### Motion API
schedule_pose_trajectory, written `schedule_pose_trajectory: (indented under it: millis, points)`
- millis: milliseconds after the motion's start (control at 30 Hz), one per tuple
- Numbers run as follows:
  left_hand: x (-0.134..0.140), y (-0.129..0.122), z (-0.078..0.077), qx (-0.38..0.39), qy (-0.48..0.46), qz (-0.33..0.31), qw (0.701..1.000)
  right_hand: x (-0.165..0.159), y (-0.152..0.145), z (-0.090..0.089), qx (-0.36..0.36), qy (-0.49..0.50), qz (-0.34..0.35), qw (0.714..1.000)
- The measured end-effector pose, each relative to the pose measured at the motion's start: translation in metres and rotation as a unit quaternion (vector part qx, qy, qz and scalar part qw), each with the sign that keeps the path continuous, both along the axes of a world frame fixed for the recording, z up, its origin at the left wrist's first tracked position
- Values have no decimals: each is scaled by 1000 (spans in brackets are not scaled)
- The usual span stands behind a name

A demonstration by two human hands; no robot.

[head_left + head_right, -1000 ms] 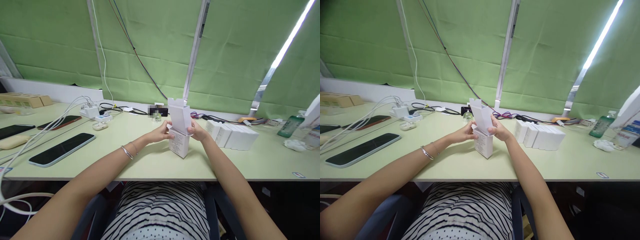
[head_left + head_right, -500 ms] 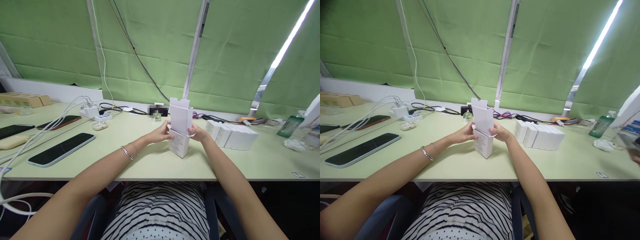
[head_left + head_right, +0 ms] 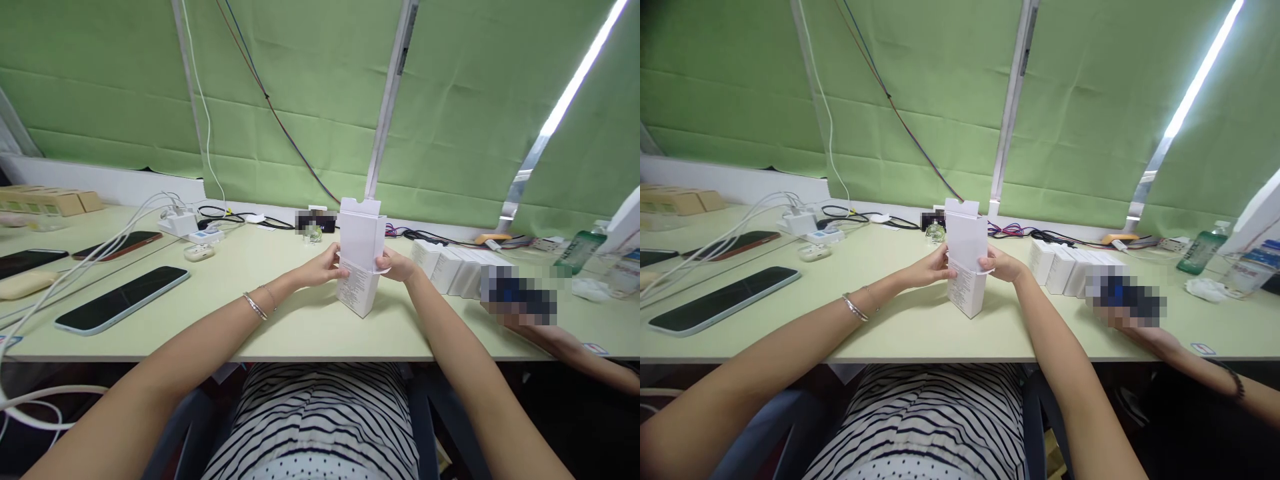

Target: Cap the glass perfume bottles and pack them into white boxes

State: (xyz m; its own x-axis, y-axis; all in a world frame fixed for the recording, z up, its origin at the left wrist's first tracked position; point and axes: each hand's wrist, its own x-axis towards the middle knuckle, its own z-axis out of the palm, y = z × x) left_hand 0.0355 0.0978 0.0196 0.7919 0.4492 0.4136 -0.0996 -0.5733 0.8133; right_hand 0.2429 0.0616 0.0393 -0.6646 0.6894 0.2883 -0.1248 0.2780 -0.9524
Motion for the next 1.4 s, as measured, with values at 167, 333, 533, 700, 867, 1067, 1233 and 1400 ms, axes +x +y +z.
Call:
schedule_pose_trajectory:
  millis: [167, 333, 533, 700, 867, 1067, 1233, 1400]
  points:
    - [-1, 1, 1, 2, 2, -3, 1000, 1, -2, 2, 8, -4, 4, 1000]
    - [-3, 3, -1, 25, 15, 4, 1000, 2, -1, 1, 20, -11, -13, 1000]
    - [-6, 9, -1, 39, 16, 19, 999, 1, 1, 2, 70, -23, -94, 993]
    - [-8, 15, 0, 100, 14, 184, 978, -3, 14, -4, 196, -58, -269, 941]
    - [-6, 14, -1, 118, 14, 238, 964, -10, 22, -12, 251, -74, -372, 891]
    - [-5, 11, 0, 132, 4, 263, 956, -16, 21, -15, 321, -156, -459, 813]
    - [-7, 11, 1, 145, 16, 268, 952, -17, 23, -18, 329, -187, -474, 795]
    - [-7, 10, 1, 149, 5, 268, 952, -23, 16, -16, 342, -103, -471, 807]
